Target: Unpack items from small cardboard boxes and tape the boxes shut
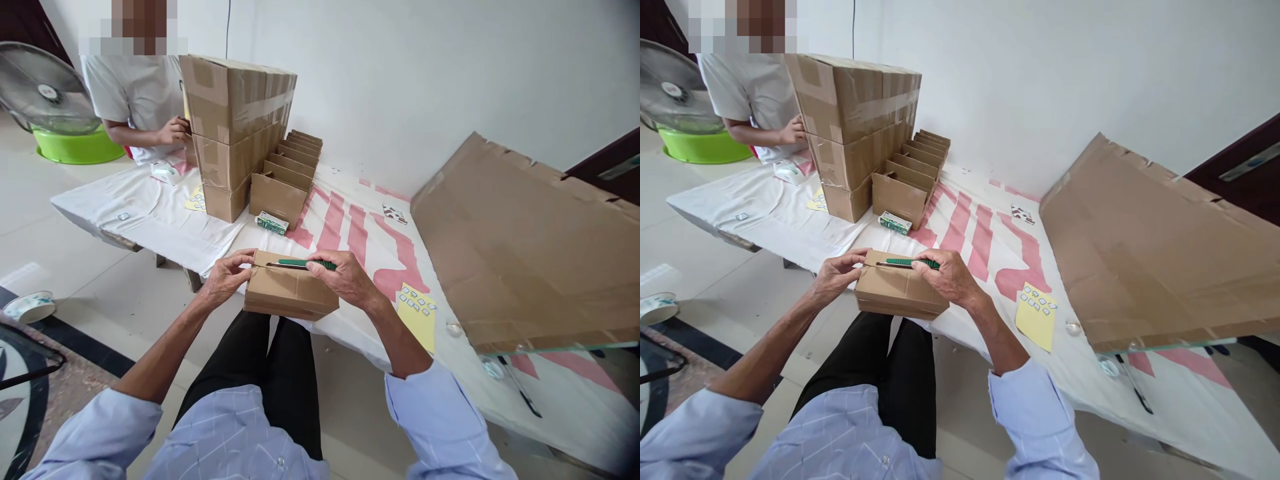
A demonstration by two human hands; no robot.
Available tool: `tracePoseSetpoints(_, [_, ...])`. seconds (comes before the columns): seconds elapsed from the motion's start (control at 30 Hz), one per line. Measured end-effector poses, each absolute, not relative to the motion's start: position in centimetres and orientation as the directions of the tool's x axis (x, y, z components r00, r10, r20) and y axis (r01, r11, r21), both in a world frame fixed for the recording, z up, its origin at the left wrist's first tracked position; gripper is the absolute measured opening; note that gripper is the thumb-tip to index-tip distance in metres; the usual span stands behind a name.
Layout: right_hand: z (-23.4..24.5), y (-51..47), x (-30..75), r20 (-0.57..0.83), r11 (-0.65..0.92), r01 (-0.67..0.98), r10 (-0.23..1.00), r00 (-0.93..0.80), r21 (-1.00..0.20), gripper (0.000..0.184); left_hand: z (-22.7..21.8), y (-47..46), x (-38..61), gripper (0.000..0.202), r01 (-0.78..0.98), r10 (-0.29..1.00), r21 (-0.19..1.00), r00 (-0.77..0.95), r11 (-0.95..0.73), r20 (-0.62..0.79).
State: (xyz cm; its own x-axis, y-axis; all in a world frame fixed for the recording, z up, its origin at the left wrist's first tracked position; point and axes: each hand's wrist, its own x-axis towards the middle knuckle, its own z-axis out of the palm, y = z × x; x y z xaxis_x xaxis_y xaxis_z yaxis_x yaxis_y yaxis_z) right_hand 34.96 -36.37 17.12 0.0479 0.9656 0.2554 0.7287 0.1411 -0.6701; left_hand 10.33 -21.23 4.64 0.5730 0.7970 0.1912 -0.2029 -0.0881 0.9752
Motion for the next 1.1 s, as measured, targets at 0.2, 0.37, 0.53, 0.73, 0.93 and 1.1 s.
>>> tracePoseSetpoints(0.2, [17.7, -36.1, 35.2, 0.226, 0.131, 0.741, 0.974, 0.029, -0.659, 0.027, 4.8, -21.3, 10.1, 0.037, -0.211, 0.787, 0.971, 0.578, -0.111, 0.215])
tracePoseSetpoints(0.37, [18.5, -35.7, 34.6, 0.211, 0.148, 0.77, 0.977, -0.017, -0.62, 0.028, 4.7, -21.3, 10.1, 0.04, -0.215, 0.78, 0.973, 0.593, -0.088, 0.201])
tracePoseSetpoints(0.53, [19.3, -35.5, 34.4, 0.183, 0.149, 0.793, 0.982, -0.048, -0.59, 0.029, 4.6, -21.3, 10.2, 0.041, -0.218, 0.779, 0.971, 0.59, -0.098, 0.211])
tracePoseSetpoints(0.73, [19.8, -35.7, 34.7, 0.144, 0.115, 0.849, 0.988, -0.046, -0.516, 0.027, 4.7, -21.2, 10.2, 0.037, -0.188, 0.781, 0.976, 0.591, -0.113, 0.204])
tracePoseSetpoints(0.93, [20.6, -35.8, 35.1, 0.143, 0.114, 0.909, 0.988, -0.061, -0.4, 0.027, 4.6, -21.0, 10.2, 0.037, -0.164, 0.776, 0.977, 0.595, -0.135, 0.207])
tracePoseSetpoints(1.1, [20.8, -36.1, 36.8, 0.136, 0.11, 0.927, 0.989, -0.064, -0.359, 0.028, 4.2, -20.5, 10.4, 0.045, -0.159, 0.778, 0.977, 0.593, -0.14, 0.208])
